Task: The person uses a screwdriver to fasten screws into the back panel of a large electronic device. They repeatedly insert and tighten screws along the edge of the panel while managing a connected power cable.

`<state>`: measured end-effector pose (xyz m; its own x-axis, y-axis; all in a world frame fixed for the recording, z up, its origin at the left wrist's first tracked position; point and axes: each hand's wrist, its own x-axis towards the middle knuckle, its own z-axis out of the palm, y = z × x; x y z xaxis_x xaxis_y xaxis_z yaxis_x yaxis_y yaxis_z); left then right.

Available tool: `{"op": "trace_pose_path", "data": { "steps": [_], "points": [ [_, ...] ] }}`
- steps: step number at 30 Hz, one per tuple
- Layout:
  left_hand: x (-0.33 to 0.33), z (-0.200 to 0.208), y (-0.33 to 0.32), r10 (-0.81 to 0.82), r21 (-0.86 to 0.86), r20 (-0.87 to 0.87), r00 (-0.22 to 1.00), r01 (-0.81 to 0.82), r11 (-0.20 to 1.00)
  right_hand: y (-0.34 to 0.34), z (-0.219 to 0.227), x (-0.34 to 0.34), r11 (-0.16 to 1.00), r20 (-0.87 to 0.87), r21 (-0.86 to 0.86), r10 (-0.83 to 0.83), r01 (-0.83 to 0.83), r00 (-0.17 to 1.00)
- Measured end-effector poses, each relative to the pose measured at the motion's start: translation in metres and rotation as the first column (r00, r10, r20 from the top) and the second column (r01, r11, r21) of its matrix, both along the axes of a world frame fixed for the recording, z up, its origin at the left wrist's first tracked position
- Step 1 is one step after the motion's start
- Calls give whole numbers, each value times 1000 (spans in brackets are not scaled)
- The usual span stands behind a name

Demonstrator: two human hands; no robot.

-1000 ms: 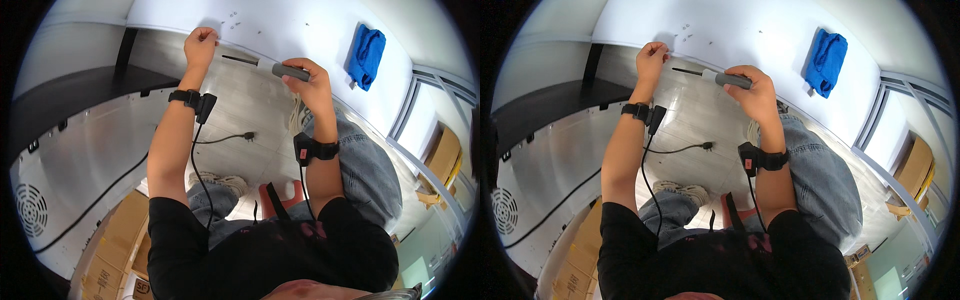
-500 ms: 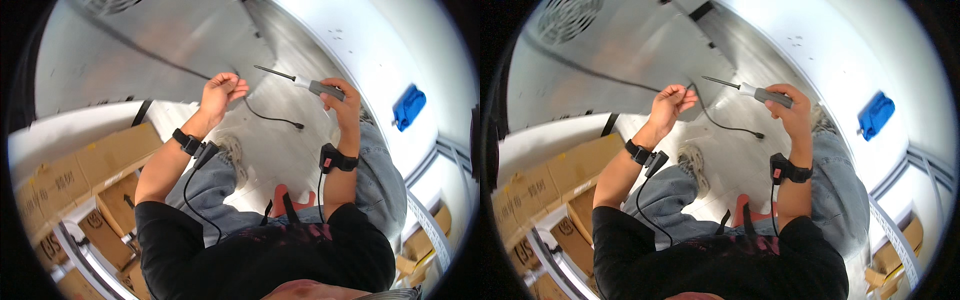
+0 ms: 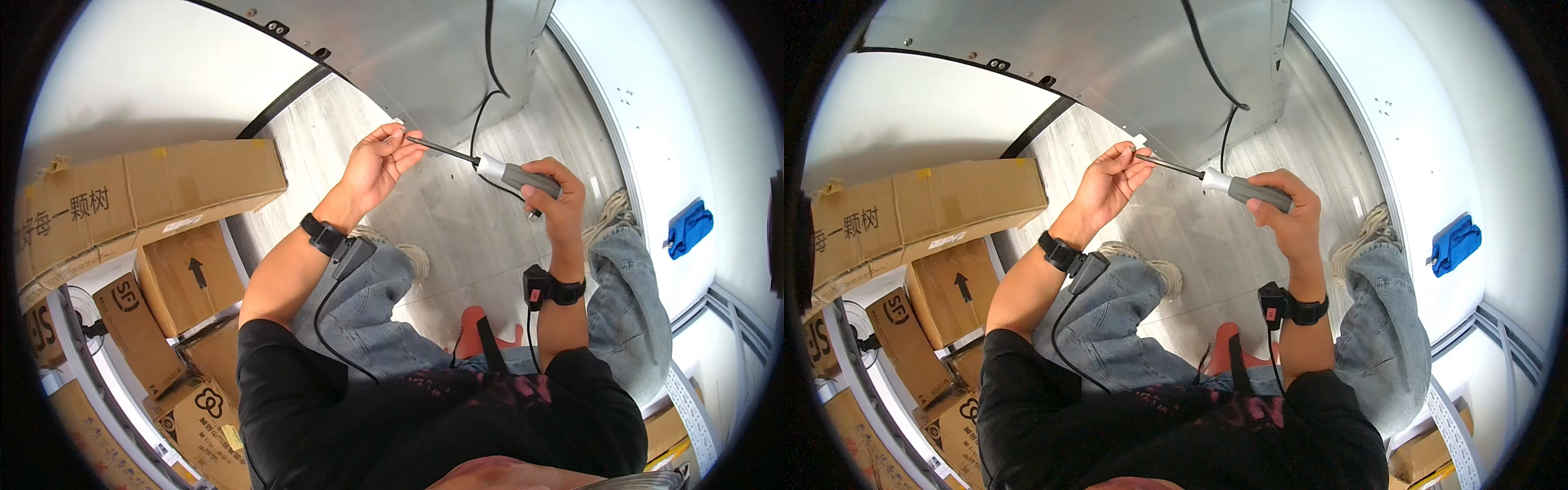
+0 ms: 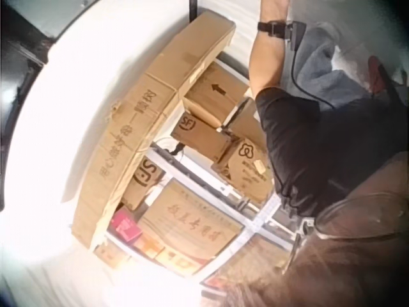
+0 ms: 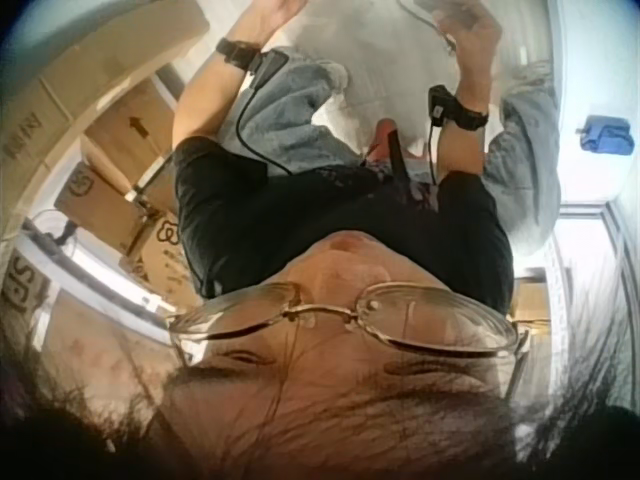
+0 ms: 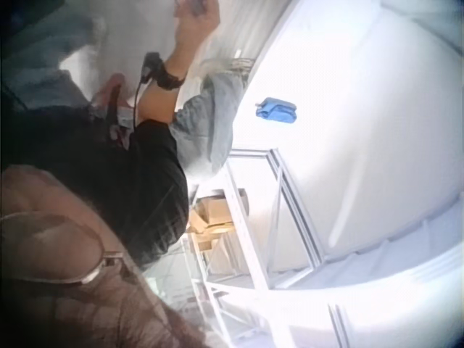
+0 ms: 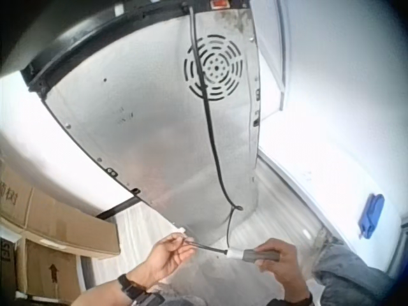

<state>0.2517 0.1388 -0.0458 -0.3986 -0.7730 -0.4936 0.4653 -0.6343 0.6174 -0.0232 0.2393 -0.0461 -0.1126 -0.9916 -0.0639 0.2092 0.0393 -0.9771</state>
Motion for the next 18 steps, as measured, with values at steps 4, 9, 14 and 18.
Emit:
{"op": "trace_pose_path", "data": {
  "steps": [4, 9, 14, 18],
  "points": [
    [9, -2, -2, 51, 15, -27, 998, -50, 999, -3, -1, 16, 999, 20, 22, -27, 27, 999],
    [10, -8, -2, 89, -3, 27, 996, -89, 996, -6, -11, 20, 998, 29, 55, -12, 10, 1000],
    [10, -16, 0, 138, 4, 131, 982, -140, 990, -7, -22, 27, 999, -35, 49, -12, 14, 999],
    [10, -30, -3, 102, -8, 198, 975, -102, 995, -5, -36, 31, 1000, -158, -22, -1, -3, 987]
  ]
}}
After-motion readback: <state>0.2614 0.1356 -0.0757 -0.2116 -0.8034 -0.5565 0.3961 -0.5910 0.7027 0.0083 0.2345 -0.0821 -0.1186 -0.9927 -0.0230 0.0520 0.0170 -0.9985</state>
